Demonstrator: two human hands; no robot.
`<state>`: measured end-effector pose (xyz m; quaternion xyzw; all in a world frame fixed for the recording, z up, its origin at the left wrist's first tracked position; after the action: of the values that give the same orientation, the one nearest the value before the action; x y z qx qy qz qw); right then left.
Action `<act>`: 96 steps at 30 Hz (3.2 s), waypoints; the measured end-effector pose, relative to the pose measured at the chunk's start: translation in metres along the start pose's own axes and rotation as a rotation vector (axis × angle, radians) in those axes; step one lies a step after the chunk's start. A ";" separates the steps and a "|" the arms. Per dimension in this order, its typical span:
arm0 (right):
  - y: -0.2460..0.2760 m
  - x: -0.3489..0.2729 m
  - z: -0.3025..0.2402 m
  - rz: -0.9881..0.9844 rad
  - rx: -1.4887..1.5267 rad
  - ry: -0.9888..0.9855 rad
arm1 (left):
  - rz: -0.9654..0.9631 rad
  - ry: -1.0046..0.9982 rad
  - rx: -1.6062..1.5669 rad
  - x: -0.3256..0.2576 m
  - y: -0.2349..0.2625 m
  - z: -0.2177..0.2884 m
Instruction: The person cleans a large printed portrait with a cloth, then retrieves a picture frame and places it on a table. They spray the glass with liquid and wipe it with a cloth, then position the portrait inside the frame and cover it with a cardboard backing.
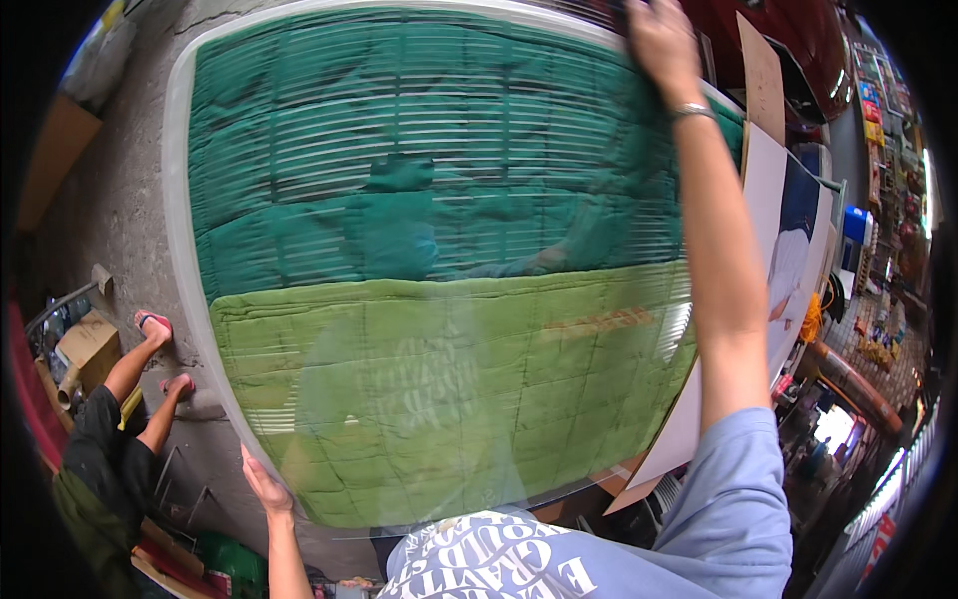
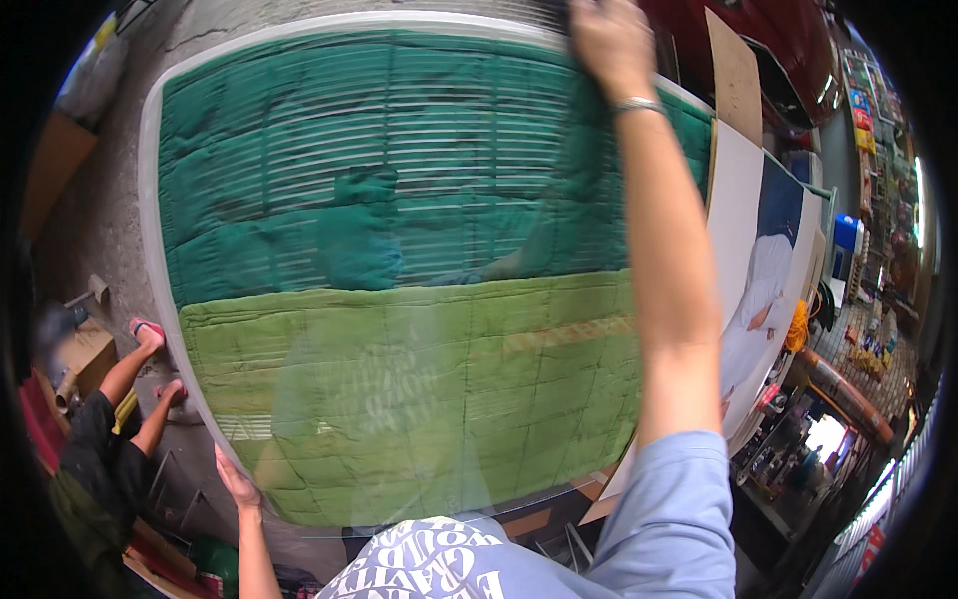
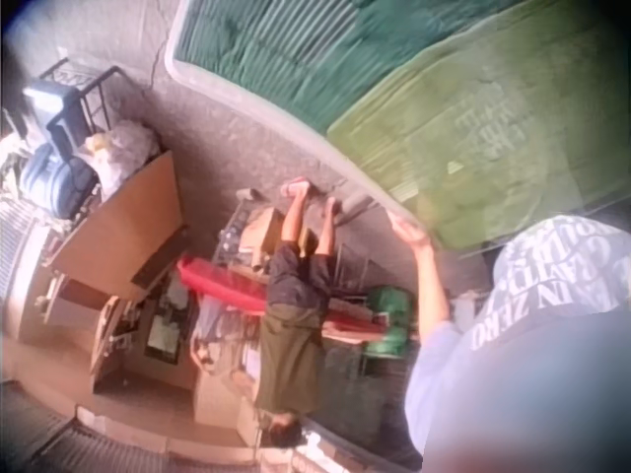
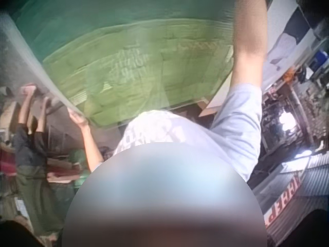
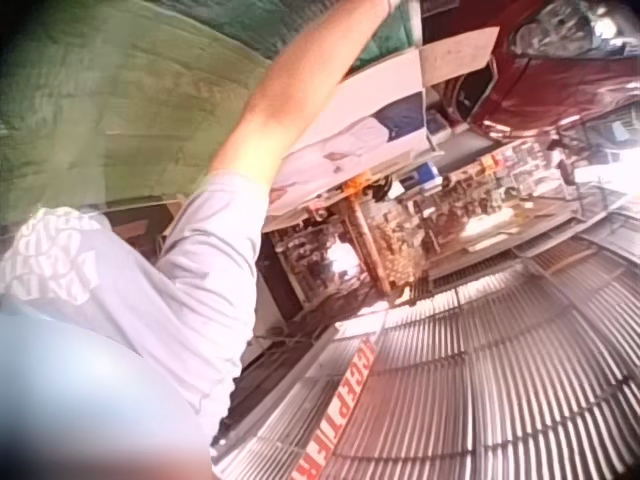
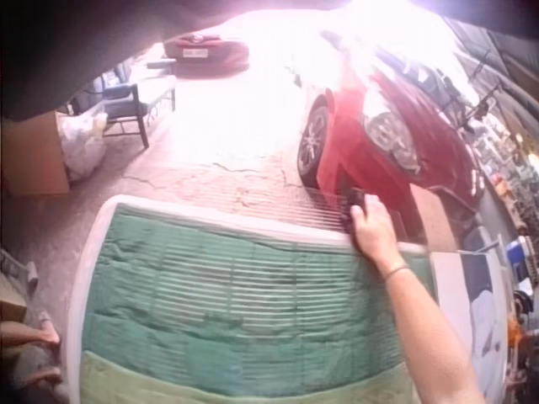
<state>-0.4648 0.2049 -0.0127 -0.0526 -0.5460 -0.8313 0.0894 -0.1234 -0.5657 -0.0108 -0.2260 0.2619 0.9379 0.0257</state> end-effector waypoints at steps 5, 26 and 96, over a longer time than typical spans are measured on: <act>-0.035 -0.029 0.093 -0.203 0.495 -0.888 | -0.064 0.017 0.025 0.000 -0.006 0.022; 0.185 0.081 -0.381 0.263 0.863 0.237 | -0.027 -0.028 0.057 0.013 -0.015 0.056; 0.075 -0.290 -0.052 -0.128 0.273 -1.034 | -0.118 -0.014 -0.161 0.016 -0.013 0.014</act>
<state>-0.1654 0.1550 -0.0194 -0.4095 -0.6240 -0.6224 -0.2357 -0.1414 -0.5488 -0.0139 -0.2359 0.1717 0.9543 0.0643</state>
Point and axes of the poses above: each hand's wrist, its own x-axis towards the middle knuckle, its own y-axis out of the back of the hand, z = x × y, the point moved 1 cm from there along x, towards the middle knuckle, and after that the axes turned 3 degrees about x, right-handed, at the moved point
